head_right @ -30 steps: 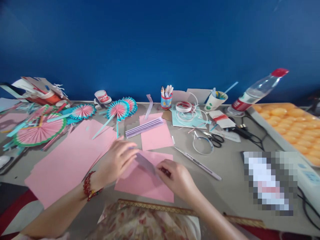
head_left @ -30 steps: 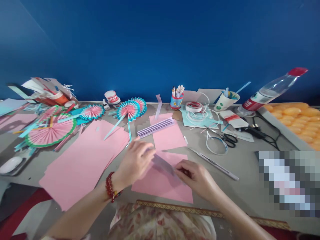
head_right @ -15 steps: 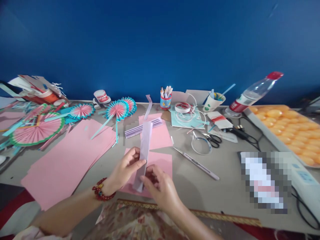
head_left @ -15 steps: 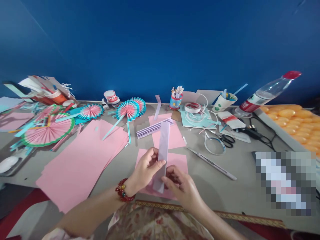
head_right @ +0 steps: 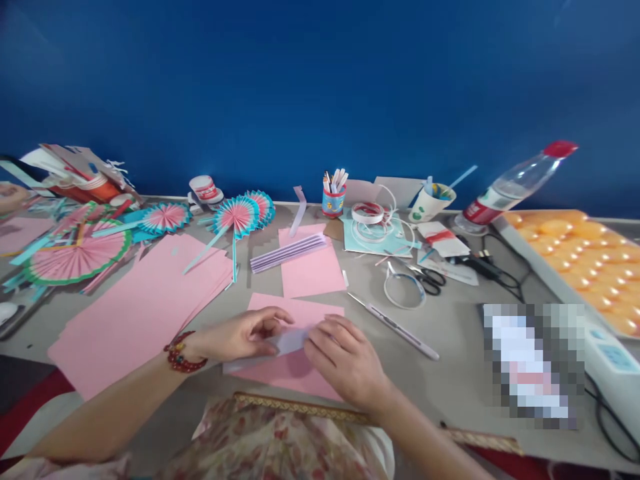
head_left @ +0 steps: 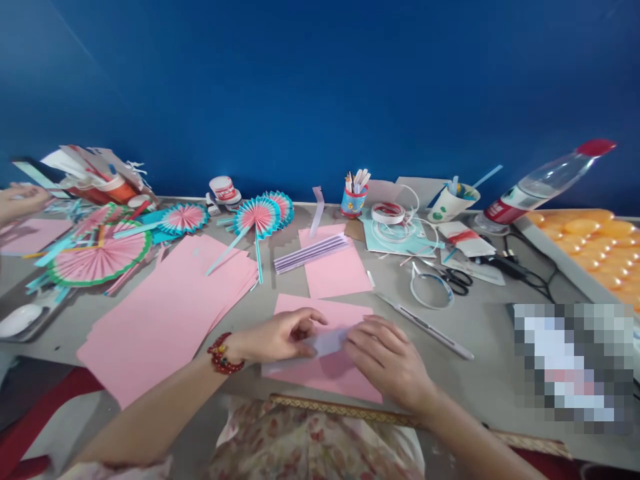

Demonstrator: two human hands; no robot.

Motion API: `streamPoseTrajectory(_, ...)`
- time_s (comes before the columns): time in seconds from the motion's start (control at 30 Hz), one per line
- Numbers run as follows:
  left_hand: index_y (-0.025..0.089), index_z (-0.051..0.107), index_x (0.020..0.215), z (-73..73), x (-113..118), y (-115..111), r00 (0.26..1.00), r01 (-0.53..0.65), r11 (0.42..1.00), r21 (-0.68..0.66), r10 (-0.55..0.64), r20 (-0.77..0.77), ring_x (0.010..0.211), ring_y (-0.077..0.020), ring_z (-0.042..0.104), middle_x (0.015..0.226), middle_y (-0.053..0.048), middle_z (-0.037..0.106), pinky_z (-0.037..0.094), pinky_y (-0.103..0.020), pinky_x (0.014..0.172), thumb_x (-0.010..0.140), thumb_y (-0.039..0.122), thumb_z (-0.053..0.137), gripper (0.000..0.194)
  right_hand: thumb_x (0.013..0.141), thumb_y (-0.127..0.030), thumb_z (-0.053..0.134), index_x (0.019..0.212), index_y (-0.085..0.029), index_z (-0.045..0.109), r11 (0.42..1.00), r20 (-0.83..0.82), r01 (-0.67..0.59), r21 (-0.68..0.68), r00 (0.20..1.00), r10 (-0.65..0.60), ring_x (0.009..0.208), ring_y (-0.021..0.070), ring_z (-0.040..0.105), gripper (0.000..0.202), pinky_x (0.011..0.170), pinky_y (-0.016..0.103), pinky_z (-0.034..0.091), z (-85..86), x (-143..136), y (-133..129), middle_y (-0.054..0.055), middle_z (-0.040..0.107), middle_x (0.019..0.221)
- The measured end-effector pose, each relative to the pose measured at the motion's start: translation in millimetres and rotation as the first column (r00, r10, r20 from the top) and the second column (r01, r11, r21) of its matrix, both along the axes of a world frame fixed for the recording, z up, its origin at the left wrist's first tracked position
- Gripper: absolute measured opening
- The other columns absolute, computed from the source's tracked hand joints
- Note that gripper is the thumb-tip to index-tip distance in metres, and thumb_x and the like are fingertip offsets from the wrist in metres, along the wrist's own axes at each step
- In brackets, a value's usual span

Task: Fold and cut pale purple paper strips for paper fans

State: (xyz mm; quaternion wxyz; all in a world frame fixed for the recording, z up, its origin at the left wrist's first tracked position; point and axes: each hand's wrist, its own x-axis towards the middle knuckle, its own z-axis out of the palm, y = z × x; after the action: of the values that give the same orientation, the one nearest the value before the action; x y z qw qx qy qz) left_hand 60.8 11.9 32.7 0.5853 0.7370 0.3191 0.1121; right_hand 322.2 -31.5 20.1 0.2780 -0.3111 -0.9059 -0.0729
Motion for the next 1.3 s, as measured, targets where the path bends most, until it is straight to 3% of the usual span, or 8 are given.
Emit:
streamPoseTrajectory(0.07,0.020,0.053,0.126,5.4,-0.7,-2.6,0.987,-0.053,0.932,0.358,0.103,-0.123,0.101,-0.0199,0.058,0.109,-0.005,0.062,0.046,-0.034,0.089,0.094,0.028,0.061,0.034,0.096,-0.009,0.050,0.098,-0.021,0.069,0.999,0.013,0.047,-0.005,0.999,-0.046,0.097,0.0195,0.058,0.023,0.098,0.037,0.043,-5.9,-4.5,-1.7,0.003,0.073,0.097)
streamPoseTrajectory(0.17,0.018,0.058,0.113,6.5,7.3,-15.6,0.945,0.065,0.693,0.718,0.189,-0.268,0.109,-0.0266,0.053,0.114,-0.009,0.060,0.042,-0.043,0.096,0.096,0.039,0.060,0.027,0.098,-0.011,0.048,0.095,-0.019,0.068,0.992,0.036,0.107,-0.071,0.994,-0.105,0.091,0.0203,0.056,0.022,0.088,0.035,0.044,-14.3,-8.6,-4.0,0.005,0.071,0.091)
streamPoseTrajectory(0.27,0.017,0.060,0.102,-5.0,17.2,-31.8,0.899,0.276,0.522,0.807,0.156,-0.408,0.094,-0.0247,0.053,0.099,-0.007,0.060,0.044,-0.040,0.083,0.097,0.033,0.058,0.017,0.098,-0.013,0.046,0.092,-0.018,0.067,0.982,0.053,0.122,-0.144,0.992,-0.115,0.088,0.0211,0.056,0.022,0.083,0.036,0.043,-18.7,-8.9,-6.2,0.006,0.069,0.090)
streamPoseTrajectory(0.4,0.017,0.061,0.098,-24.9,18.3,-43.4,0.894,0.291,0.416,0.862,0.203,-0.400,0.085,-0.0216,0.051,0.093,-0.005,0.058,0.042,-0.037,0.076,0.098,0.015,0.052,0.010,0.099,-0.017,0.046,0.094,-0.019,0.067,0.978,0.048,0.086,-0.190,0.996,-0.078,0.090,0.0213,0.056,0.021,0.086,0.037,0.043,-18.3,-7.7,-11.0,0.007,0.068,0.092)
streamPoseTrajectory(0.67,0.018,0.063,0.090,-31.8,11.7,-46.7,0.926,0.202,0.348,0.915,0.235,-0.294,0.084,-0.0201,0.052,0.091,-0.005,0.058,0.043,-0.036,0.076,0.100,0.015,0.048,0.019,0.097,-0.017,0.051,0.096,-0.018,0.066,0.982,0.097,-0.002,-0.188,0.995,0.020,0.084,0.0201,0.055,0.015,0.084,0.035,0.044,-24.2,-18.0,-14.9,0.006,0.067,0.089)
streamPoseTrajectory(0.8,0.017,0.063,0.089,-31.0,8.0,-47.2,0.933,0.164,0.308,0.937,0.260,-0.248,0.087,-0.0210,0.052,0.096,-0.007,0.060,0.044,-0.037,0.079,0.100,0.013,0.044,0.022,0.095,-0.013,0.053,0.098,-0.018,0.066,0.990,0.107,0.037,-0.139,0.994,-0.022,0.084,0.0211,0.054,0.014,0.080,0.036,0.043,-27.2,-17.0,-12.8,0.006,0.067,0.089)
streamPoseTrajectory(1.1,0.016,0.062,0.097,-38.5,-3.3,-54.6,0.904,0.181,0.414,0.892,0.286,-0.316,0.089,-0.0214,0.054,0.099,-0.009,0.061,0.049,-0.035,0.080,0.100,0.012,0.041,0.022,0.090,-0.012,0.056,0.106,-0.016,0.066,0.964,0.169,0.101,-0.245,0.984,-0.060,0.087,0.0230,0.055,0.018,0.080,0.036,0.042,-28.8,-16.7,-20.5,0.008,0.066,0.095)
streamPoseTrajectory(1.3,0.017,0.062,0.105,-37.6,-0.6,-52.8,0.878,0.257,0.386,0.886,0.290,-0.382,0.086,-0.0210,0.055,0.096,-0.007,0.061,0.048,-0.034,0.075,0.099,0.013,0.047,0.017,0.088,-0.018,0.065,0.108,-0.017,0.065,0.955,0.191,0.079,-0.287,0.981,-0.024,0.086,0.0232,0.055,0.020,0.077,0.035,0.042,-28.9,-31.0,-17.6,0.007,0.067,0.095)
